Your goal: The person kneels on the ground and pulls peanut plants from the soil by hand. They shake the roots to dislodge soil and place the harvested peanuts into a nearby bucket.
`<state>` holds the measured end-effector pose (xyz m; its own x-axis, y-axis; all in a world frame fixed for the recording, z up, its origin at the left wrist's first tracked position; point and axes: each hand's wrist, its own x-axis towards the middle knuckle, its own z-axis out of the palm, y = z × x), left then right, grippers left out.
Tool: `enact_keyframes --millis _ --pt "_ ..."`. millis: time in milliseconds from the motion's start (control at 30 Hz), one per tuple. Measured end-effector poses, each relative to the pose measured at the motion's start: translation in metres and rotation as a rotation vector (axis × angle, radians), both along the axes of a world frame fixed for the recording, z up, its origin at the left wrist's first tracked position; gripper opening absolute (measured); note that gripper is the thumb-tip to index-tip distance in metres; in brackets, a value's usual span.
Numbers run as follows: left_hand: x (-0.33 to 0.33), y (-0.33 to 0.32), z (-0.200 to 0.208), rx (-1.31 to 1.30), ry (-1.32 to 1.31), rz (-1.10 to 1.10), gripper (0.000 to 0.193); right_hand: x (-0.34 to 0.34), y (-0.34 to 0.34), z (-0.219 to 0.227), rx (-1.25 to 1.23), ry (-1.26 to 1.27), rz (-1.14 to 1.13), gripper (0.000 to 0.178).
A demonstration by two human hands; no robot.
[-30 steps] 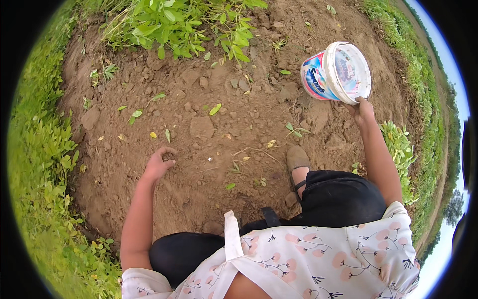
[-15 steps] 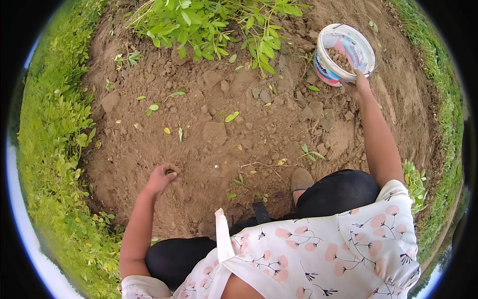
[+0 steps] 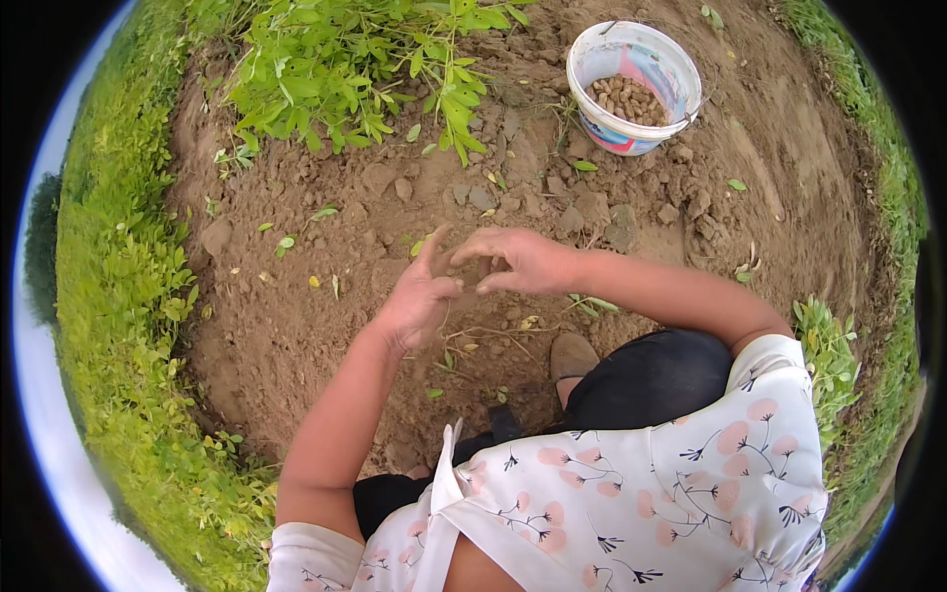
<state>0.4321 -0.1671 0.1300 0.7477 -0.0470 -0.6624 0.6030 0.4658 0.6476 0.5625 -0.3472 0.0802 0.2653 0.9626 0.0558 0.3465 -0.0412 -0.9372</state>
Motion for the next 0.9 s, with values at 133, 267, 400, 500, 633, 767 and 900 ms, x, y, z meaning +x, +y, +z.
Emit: enact_keyframes --millis 133,267,400,500,633,767,900 --pt "0.028 -0.036 0.003 -0.121 -0.115 0.179 0.094 0.009 -0.006 0.005 0.101 -0.285 0.008 0.031" --pt "0.031 -0.041 0.01 -0.101 -0.169 0.202 0.077 0.055 -0.033 0.021 0.18 -0.577 -0.251 0.033" --pt "-0.016 -0.01 -0.053 0.602 -0.132 -0.198 0.067 0.133 -0.073 0.047 0.135 -0.919 -0.922 0.038" --pt "-0.081 -0.003 -0.095 1.225 -0.072 -0.612 0.078 0.148 -0.071 0.057 0.107 -1.272 -1.156 0.052" --pt "-0.142 -0.021 -0.095 1.456 0.166 -1.04 0.094 0.077 -0.02 0.005 0.105 -0.891 -0.345 0.067" --pt "-0.167 -0.034 -0.101 1.443 0.216 -0.978 0.101 -0.013 -0.009 -0.083 -0.115 -0.744 0.586 0.078" --pt "-0.169 -0.02 -0.107 1.444 0.41 -0.77 0.102 -0.015 -0.001 -0.111 -0.255 -0.797 0.888 0.071"
